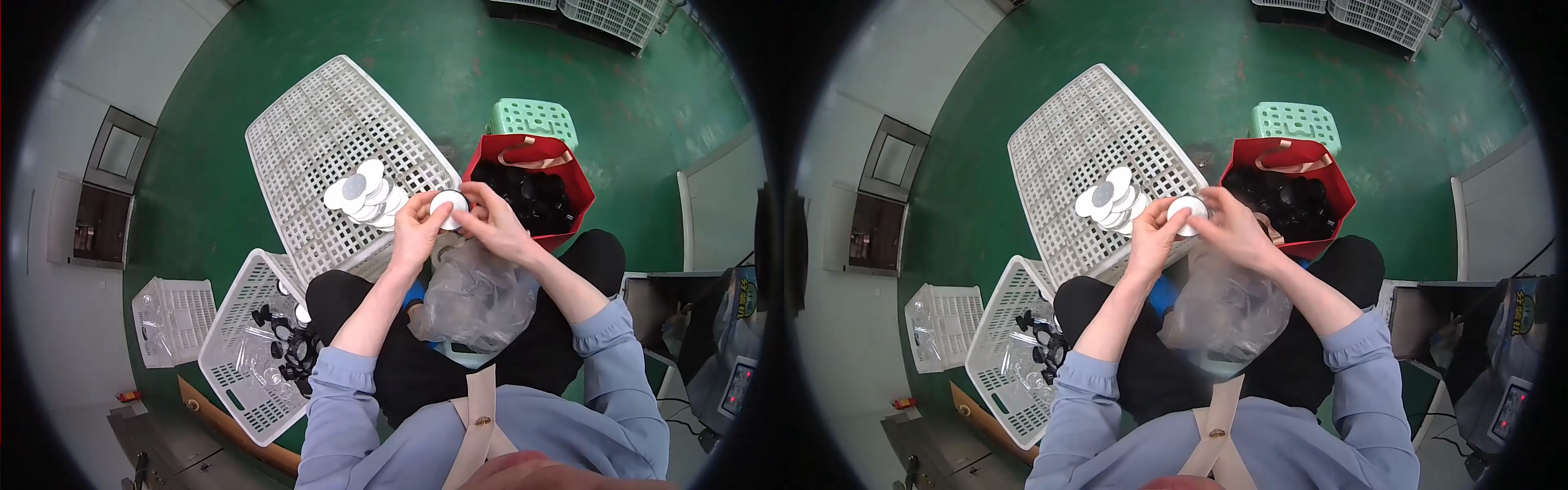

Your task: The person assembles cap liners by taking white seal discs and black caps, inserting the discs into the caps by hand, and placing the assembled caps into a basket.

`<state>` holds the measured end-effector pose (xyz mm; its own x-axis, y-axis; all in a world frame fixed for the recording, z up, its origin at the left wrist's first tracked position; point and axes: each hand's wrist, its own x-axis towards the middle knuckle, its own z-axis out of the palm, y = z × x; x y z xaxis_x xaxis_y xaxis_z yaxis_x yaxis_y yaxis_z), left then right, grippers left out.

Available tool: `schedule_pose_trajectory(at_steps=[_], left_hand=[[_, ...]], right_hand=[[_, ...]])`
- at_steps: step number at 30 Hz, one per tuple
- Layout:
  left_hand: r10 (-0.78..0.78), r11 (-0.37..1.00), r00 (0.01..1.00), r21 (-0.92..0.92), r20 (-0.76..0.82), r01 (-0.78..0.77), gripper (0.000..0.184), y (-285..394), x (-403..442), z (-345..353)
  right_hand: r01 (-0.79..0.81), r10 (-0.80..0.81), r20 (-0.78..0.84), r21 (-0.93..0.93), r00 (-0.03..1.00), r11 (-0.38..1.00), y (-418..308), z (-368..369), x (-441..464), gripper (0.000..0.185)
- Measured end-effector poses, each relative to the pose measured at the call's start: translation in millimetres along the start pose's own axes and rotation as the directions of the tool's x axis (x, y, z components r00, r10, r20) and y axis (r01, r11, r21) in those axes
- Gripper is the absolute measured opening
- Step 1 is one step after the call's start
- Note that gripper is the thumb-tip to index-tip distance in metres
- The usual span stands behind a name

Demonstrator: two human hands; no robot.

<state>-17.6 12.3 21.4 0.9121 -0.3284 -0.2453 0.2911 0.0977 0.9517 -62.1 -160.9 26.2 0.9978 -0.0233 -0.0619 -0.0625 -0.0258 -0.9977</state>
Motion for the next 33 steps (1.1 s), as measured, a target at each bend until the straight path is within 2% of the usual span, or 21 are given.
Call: schedule_pose_trajectory(at_steps=[1,2,4,5,8,10,14,17,20,21,22,23,24,26,28,29,31,32,33], left_hand=[[0.034,0.999,0.999,0.011,0.016,-0.034,0.036,-2.4,-0.2,0.5],[0.068,0.997,0.997,0.021,0.034,-0.069,0.035,-4.3,-0.1,1.3],[0.009,1.000,1.000,0.025,0.002,-0.009,0.035,-2.9,0.1,2.4],[-0.019,0.999,1.000,0.028,-0.016,0.019,0.035,-1.4,0.2,2.5],[0.033,0.999,0.999,0.014,-0.003,-0.033,0.034,2.1,-2.5,5.3],[0.061,0.988,0.998,0.142,0.005,-0.061,0.029,-6.5,0.0,2.3],[0.151,0.894,0.988,0.423,0.021,-0.146,0.025,-12.1,2.7,2.9],[0.143,0.845,0.990,0.521,0.001,-0.123,0.027,-6.3,1.0,7.1],[0.078,0.987,0.997,0.138,0.003,-0.077,0.031,-14.6,-5.0,16.0],[0.109,0.957,0.992,0.264,0.055,-0.120,0.033,-22.4,-3.7,14.3],[0.022,0.968,0.992,0.245,0.123,-0.052,0.038,-8.9,-12.3,18.8],[-0.171,0.980,0.974,0.131,0.151,0.152,0.044,-6.8,-14.8,21.8],[-0.154,0.987,0.966,0.075,0.206,0.141,0.045,-24.7,-8.5,19.8],[-0.111,0.994,0.978,0.045,0.178,0.104,0.040,-39.4,-0.3,22.8],[-0.022,0.998,0.993,0.062,0.116,0.014,0.038,-25.5,-7.4,25.7],[0.097,0.987,0.993,0.120,0.067,-0.105,0.032,-23.3,-8.8,26.2],[0.205,0.965,0.979,0.167,0.006,-0.203,0.029,-19.1,-10.6,27.2],[0.207,0.973,0.978,0.113,-0.029,-0.203,0.029,-21.9,-9.1,28.3],[0.186,0.979,0.981,0.094,-0.048,-0.181,0.029,-27.8,0.0,28.0]], right_hand=[[-0.121,0.120,0.074,0.000,0.990,0.993,-4.4,-5.0,0.3,0.048],[-0.124,0.127,0.077,-0.042,0.989,0.991,-3.0,-7.6,1.6,0.045],[-0.127,0.139,0.086,-0.129,0.987,0.983,1.1,-11.9,3.8,0.038],[-0.121,0.128,0.068,-0.104,0.989,0.987,2.0,-11.8,4.6,0.036],[-0.133,0.135,0.041,-0.049,0.990,0.990,3.1,-11.0,4.9,0.029],[-0.186,0.189,0.071,-0.046,0.979,0.981,3.3,-10.0,3.4,0.026],[-0.168,0.165,-0.028,-0.138,0.986,0.976,9.7,-7.1,3.0,0.028],[-0.134,0.123,-0.067,-0.208,0.990,0.969,8.9,-5.1,2.7,0.028],[-0.069,0.048,-0.090,-0.249,0.995,0.966,21.9,-5.9,4.2,0.026],[-0.032,0.005,-0.108,-0.244,0.994,0.969,25.2,-6.4,4.8,0.025],[0.006,-0.034,-0.114,-0.235,0.993,0.972,30.1,-4.8,5.5,0.025],[0.044,-0.073,-0.106,-0.249,0.992,0.968,37.6,-6.5,5.0,0.024],[0.088,-0.114,-0.087,-0.257,0.990,0.962,45.6,-8.3,7.0,0.024],[-0.038,0.019,-0.079,-0.257,0.997,0.966,35.3,-10.2,4.4,0.022],[-0.061,0.033,-0.109,-0.262,0.993,0.963,31.1,-7.3,4.2,0.021],[-0.116,0.099,-0.101,-0.180,0.990,0.977,29.3,-7.9,4.9,0.021],[-0.181,0.177,-0.074,-0.057,0.981,0.982,22.3,-7.2,5.3,0.022],[-0.192,0.191,-0.056,-0.014,0.980,0.981,22.3,-8.1,5.7,0.022],[-0.139,0.139,0.002,-0.012,0.990,0.990,31.7,-14.7,9.5,0.023]])
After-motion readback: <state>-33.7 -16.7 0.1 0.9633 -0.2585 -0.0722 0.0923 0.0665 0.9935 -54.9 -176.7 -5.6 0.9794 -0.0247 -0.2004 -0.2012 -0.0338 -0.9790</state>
